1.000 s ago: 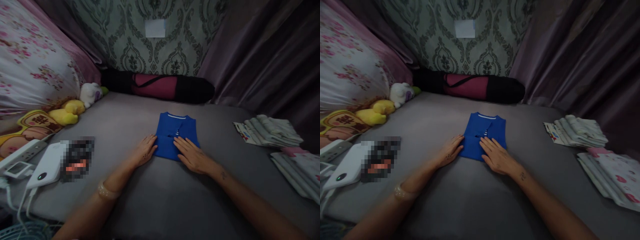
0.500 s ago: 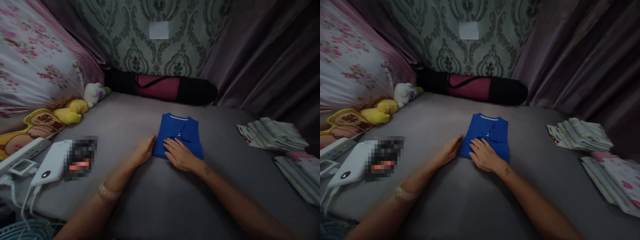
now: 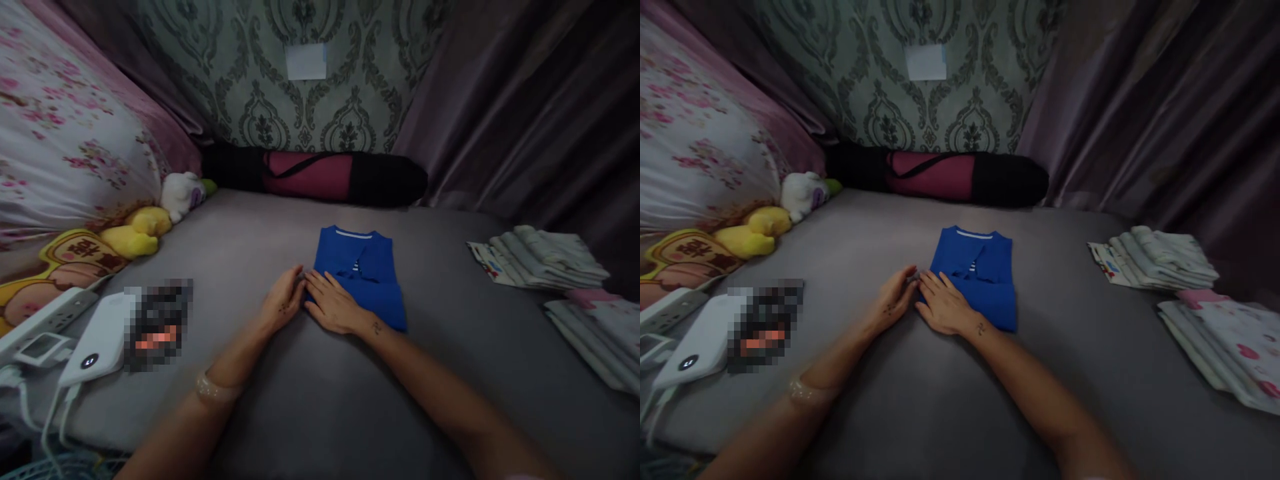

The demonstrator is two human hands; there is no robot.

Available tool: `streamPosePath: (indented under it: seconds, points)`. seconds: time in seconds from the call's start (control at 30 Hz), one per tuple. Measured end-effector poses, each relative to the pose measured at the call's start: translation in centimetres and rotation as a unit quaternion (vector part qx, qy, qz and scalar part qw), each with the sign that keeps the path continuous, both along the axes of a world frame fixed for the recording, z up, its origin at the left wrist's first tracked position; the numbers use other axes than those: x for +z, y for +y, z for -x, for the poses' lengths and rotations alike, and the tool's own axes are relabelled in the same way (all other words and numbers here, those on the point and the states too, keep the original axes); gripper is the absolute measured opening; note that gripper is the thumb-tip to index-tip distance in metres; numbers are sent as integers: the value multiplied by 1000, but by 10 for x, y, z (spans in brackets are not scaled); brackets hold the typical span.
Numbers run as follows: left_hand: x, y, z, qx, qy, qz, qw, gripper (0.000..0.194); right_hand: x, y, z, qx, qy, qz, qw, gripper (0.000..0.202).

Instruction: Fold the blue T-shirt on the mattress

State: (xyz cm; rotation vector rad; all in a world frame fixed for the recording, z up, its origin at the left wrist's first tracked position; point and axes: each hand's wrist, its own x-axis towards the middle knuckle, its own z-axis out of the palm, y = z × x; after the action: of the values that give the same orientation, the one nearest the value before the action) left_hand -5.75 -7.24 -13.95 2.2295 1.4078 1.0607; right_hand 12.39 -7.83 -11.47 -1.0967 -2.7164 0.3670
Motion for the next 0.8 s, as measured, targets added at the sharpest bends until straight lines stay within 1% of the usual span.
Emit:
streamPosePath:
  seconds: [0.13,0.23,0.3,0.37,0.47,0.57,0.67,0.8]
  points:
    - [4,-5,-3,-62,6,-16,998,43,6,-14,-18,-6,37,42,998,65]
    - [5,-8,-3,-136,30,-26,990,55,11,-32,-44,-18,29,71,997,69]
    - [6,-10,-3,-182,51,-18,982,58,15,-43,-67,-30,14,81,996,68]
    - [6,-9,-3,-208,77,-1,975,54,17,-51,-93,-45,-3,71,996,64]
    - [9,-9,-2,-213,112,24,970,46,16,-58,-132,-66,-21,23,997,56]
    - [14,-11,-2,-220,160,18,962,39,12,-65,-158,-82,-19,-26,996,51]
    - [19,-12,-1,-243,208,-3,948,42,12,-73,-166,-91,-28,-44,994,49]
    - [21,-10,1,-257,220,-11,941,48,14,-76,-160,-94,-32,-45,994,61]
